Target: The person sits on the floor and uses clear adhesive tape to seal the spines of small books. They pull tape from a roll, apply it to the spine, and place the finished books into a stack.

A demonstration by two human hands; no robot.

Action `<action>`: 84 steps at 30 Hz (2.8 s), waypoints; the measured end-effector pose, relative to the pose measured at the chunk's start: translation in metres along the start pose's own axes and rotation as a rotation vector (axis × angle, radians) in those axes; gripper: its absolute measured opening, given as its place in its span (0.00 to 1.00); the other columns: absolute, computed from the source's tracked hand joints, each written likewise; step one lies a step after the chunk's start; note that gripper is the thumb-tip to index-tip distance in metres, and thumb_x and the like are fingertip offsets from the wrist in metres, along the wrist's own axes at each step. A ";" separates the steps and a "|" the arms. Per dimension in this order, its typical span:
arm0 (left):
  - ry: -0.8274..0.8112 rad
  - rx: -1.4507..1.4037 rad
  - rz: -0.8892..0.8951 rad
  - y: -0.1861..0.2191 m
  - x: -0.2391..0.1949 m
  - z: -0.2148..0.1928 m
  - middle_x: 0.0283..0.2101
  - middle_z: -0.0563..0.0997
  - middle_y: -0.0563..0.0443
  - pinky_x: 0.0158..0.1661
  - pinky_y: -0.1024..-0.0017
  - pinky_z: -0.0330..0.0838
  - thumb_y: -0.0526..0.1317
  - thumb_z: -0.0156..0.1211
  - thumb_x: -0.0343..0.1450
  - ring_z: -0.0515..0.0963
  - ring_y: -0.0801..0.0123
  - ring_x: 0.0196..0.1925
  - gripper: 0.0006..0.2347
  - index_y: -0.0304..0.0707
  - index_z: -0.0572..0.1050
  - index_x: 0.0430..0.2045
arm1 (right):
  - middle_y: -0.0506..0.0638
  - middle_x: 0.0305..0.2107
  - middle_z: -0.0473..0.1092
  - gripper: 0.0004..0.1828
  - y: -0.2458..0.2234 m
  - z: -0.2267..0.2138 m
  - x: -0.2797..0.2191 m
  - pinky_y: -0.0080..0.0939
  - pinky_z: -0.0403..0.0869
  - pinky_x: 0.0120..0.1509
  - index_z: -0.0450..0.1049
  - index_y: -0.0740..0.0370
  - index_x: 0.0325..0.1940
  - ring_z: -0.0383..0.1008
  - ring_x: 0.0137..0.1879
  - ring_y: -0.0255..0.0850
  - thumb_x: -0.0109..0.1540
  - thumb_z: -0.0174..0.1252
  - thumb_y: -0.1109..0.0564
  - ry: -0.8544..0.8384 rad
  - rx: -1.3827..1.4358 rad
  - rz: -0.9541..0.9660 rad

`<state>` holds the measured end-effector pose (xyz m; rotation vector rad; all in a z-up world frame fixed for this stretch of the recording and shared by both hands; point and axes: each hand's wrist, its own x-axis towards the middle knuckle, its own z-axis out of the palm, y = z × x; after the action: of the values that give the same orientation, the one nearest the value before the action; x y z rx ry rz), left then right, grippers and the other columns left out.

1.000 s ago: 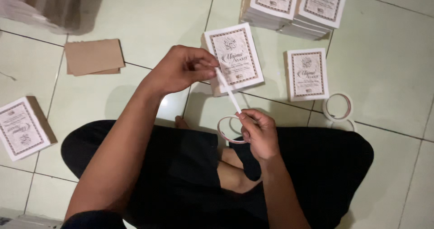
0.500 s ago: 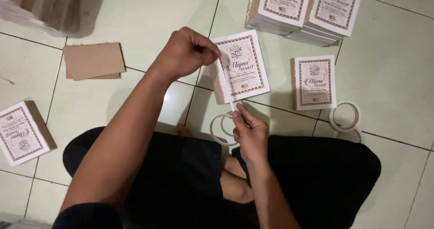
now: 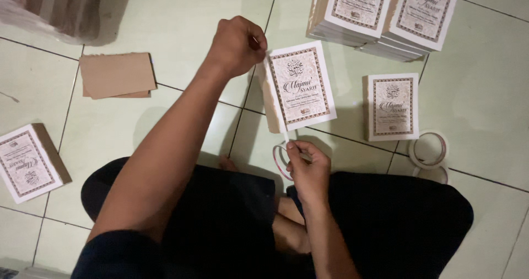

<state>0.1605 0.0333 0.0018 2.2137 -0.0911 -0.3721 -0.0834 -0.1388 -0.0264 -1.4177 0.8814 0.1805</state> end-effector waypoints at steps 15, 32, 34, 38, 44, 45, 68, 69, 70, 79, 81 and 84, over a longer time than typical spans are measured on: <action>-0.064 0.047 -0.149 0.000 0.013 0.001 0.22 0.84 0.57 0.31 0.81 0.81 0.31 0.65 0.60 0.81 0.79 0.25 0.06 0.48 0.85 0.16 | 0.47 0.23 0.67 0.07 0.018 0.006 0.005 0.28 0.53 0.20 0.78 0.64 0.38 0.61 0.19 0.31 0.62 0.65 0.57 -0.071 0.117 0.075; -0.032 0.166 -0.178 0.002 0.022 0.008 0.23 0.83 0.52 0.27 0.74 0.81 0.27 0.59 0.57 0.83 0.72 0.31 0.10 0.47 0.85 0.15 | 0.50 0.23 0.68 0.07 0.012 0.009 0.005 0.29 0.53 0.20 0.78 0.67 0.38 0.61 0.19 0.32 0.62 0.65 0.59 -0.075 0.149 0.076; -0.017 0.162 -0.207 0.000 0.024 0.009 0.25 0.83 0.54 0.30 0.75 0.83 0.29 0.64 0.57 0.83 0.74 0.32 0.08 0.49 0.85 0.15 | 0.49 0.21 0.66 0.07 0.009 0.009 0.004 0.31 0.53 0.21 0.78 0.68 0.37 0.60 0.19 0.33 0.62 0.65 0.60 -0.067 0.140 0.072; -0.027 0.177 -0.174 -0.001 0.024 0.009 0.24 0.83 0.53 0.32 0.75 0.83 0.30 0.62 0.57 0.83 0.77 0.38 0.08 0.48 0.85 0.15 | 0.49 0.22 0.67 0.08 0.021 0.005 0.011 0.29 0.52 0.21 0.78 0.66 0.38 0.60 0.19 0.32 0.61 0.65 0.58 -0.052 0.144 0.103; -0.005 0.079 -0.186 -0.007 0.022 0.011 0.20 0.83 0.56 0.28 0.82 0.83 0.30 0.65 0.56 0.83 0.78 0.23 0.06 0.47 0.85 0.15 | 0.48 0.24 0.67 0.08 0.021 0.003 0.014 0.30 0.50 0.19 0.77 0.67 0.38 0.59 0.18 0.31 0.62 0.64 0.57 -0.084 0.136 0.077; 0.004 0.087 -0.187 -0.008 0.022 0.011 0.21 0.83 0.56 0.32 0.82 0.83 0.31 0.65 0.55 0.84 0.79 0.28 0.06 0.48 0.85 0.15 | 0.47 0.22 0.66 0.07 0.021 0.003 0.015 0.30 0.49 0.20 0.77 0.66 0.36 0.56 0.18 0.30 0.62 0.64 0.58 -0.092 0.157 0.063; 0.186 0.609 0.305 -0.014 0.001 0.052 0.33 0.75 0.35 0.26 0.46 0.73 0.19 0.55 0.54 0.75 0.39 0.32 0.13 0.31 0.76 0.27 | 0.46 0.20 0.66 0.06 0.017 0.015 0.021 0.30 0.55 0.22 0.78 0.64 0.35 0.60 0.19 0.30 0.63 0.62 0.58 -0.100 0.050 0.047; 0.202 0.729 0.486 -0.018 -0.010 0.060 0.29 0.76 0.40 0.26 0.52 0.70 0.21 0.57 0.54 0.74 0.45 0.31 0.12 0.35 0.76 0.25 | 0.46 0.21 0.69 0.06 0.013 0.015 0.020 0.31 0.59 0.25 0.77 0.60 0.35 0.67 0.23 0.31 0.62 0.61 0.55 -0.085 -0.042 0.056; 0.218 0.848 0.668 -0.021 -0.022 0.068 0.26 0.77 0.45 0.26 0.58 0.67 0.23 0.60 0.54 0.74 0.50 0.30 0.10 0.38 0.76 0.23 | 0.46 0.22 0.72 0.07 0.010 0.016 0.018 0.32 0.63 0.27 0.76 0.56 0.34 0.73 0.27 0.31 0.62 0.60 0.52 -0.070 -0.135 0.065; -0.263 0.722 0.560 0.017 -0.102 0.060 0.46 0.84 0.38 0.57 0.54 0.73 0.41 0.76 0.62 0.80 0.45 0.57 0.19 0.32 0.82 0.44 | 0.54 0.18 0.73 0.05 0.012 0.016 0.023 0.30 0.66 0.25 0.78 0.64 0.37 0.67 0.21 0.33 0.60 0.65 0.59 -0.066 -0.082 -0.145; -0.233 0.721 0.512 0.022 -0.103 0.058 0.43 0.84 0.39 0.54 0.54 0.76 0.40 0.78 0.59 0.81 0.46 0.53 0.19 0.32 0.82 0.41 | 0.54 0.16 0.71 0.05 0.023 0.014 0.027 0.30 0.66 0.25 0.78 0.63 0.34 0.67 0.20 0.33 0.59 0.65 0.59 -0.059 -0.087 -0.160; -0.182 0.715 0.478 0.029 -0.101 0.062 0.38 0.84 0.41 0.48 0.54 0.78 0.37 0.78 0.55 0.83 0.46 0.46 0.17 0.32 0.83 0.35 | 0.52 0.13 0.69 0.07 0.033 0.011 0.031 0.30 0.64 0.24 0.78 0.61 0.30 0.67 0.20 0.32 0.59 0.66 0.56 -0.024 -0.100 -0.174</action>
<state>0.0473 -0.0122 0.0122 2.7309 -0.9625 -0.2945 -0.0771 -0.1340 -0.0719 -1.5743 0.7335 0.1104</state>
